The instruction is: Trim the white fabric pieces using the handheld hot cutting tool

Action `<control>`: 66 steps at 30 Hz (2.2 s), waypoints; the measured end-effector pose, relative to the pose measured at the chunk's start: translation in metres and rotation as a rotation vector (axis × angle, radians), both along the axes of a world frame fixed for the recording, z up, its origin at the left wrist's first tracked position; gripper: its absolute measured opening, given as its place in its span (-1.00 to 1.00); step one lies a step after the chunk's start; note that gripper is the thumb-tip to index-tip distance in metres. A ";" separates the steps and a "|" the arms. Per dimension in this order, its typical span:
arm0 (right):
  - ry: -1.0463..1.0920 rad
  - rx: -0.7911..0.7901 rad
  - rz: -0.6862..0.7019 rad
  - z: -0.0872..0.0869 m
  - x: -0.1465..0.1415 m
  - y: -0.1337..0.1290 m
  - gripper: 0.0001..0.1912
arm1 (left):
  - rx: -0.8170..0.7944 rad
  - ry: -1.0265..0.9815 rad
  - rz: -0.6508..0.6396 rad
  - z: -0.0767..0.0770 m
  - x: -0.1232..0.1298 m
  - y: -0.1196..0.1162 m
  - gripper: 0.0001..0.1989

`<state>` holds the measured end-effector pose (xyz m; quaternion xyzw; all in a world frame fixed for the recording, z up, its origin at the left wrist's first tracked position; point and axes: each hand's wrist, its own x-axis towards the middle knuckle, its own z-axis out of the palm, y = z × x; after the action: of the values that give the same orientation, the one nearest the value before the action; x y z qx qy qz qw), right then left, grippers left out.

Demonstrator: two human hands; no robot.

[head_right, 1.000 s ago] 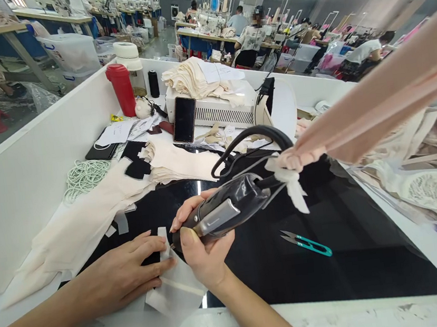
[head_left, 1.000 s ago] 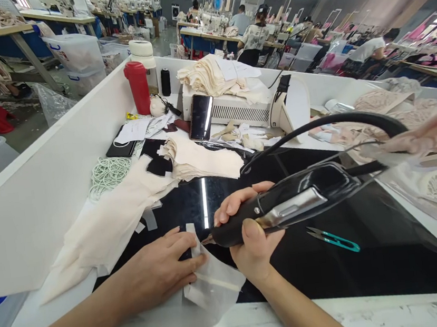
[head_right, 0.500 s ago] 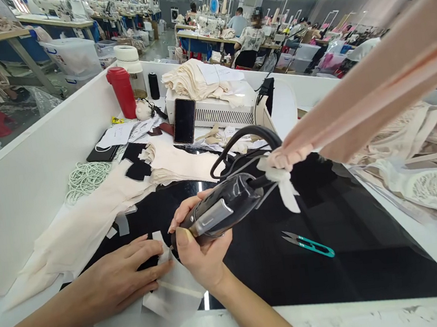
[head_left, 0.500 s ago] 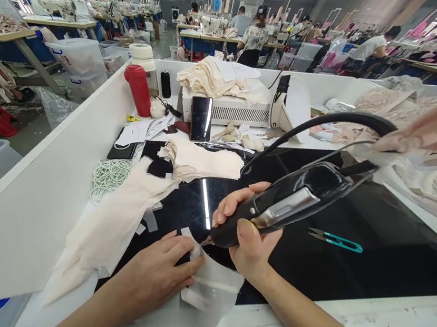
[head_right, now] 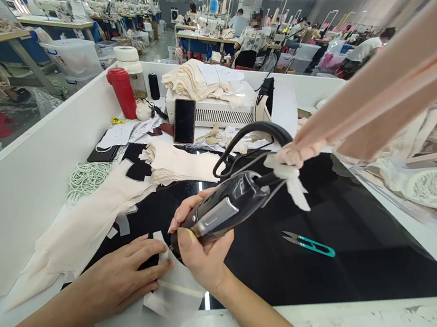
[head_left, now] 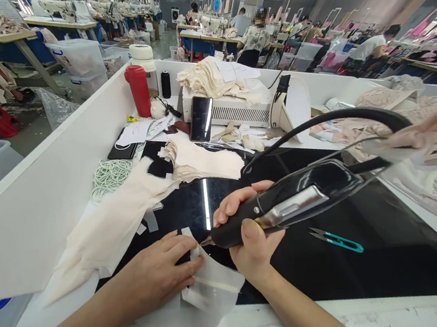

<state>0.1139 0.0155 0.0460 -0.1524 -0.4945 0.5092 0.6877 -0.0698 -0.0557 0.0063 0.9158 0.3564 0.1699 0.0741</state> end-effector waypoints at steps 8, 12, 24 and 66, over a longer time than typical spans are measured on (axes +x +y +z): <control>-0.054 0.000 -0.009 -0.005 -0.002 -0.002 -0.67 | -0.013 0.006 -0.009 -0.002 0.000 0.000 -0.71; -0.066 0.003 -0.017 -0.004 -0.002 -0.002 -0.64 | -0.029 0.000 0.013 0.000 -0.001 0.000 -0.70; -0.322 -0.019 -0.238 0.020 0.064 0.019 -0.46 | -0.071 -0.062 0.264 0.004 -0.006 0.015 -0.70; -1.561 -0.135 0.178 -0.009 0.105 -0.002 -0.89 | 0.039 -0.028 0.380 0.033 -0.052 0.017 -0.69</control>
<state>0.2194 0.0130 0.0366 -0.4670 -0.8128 0.3370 0.0875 -0.1218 -0.0386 0.0395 0.8308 0.5184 0.2004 0.0281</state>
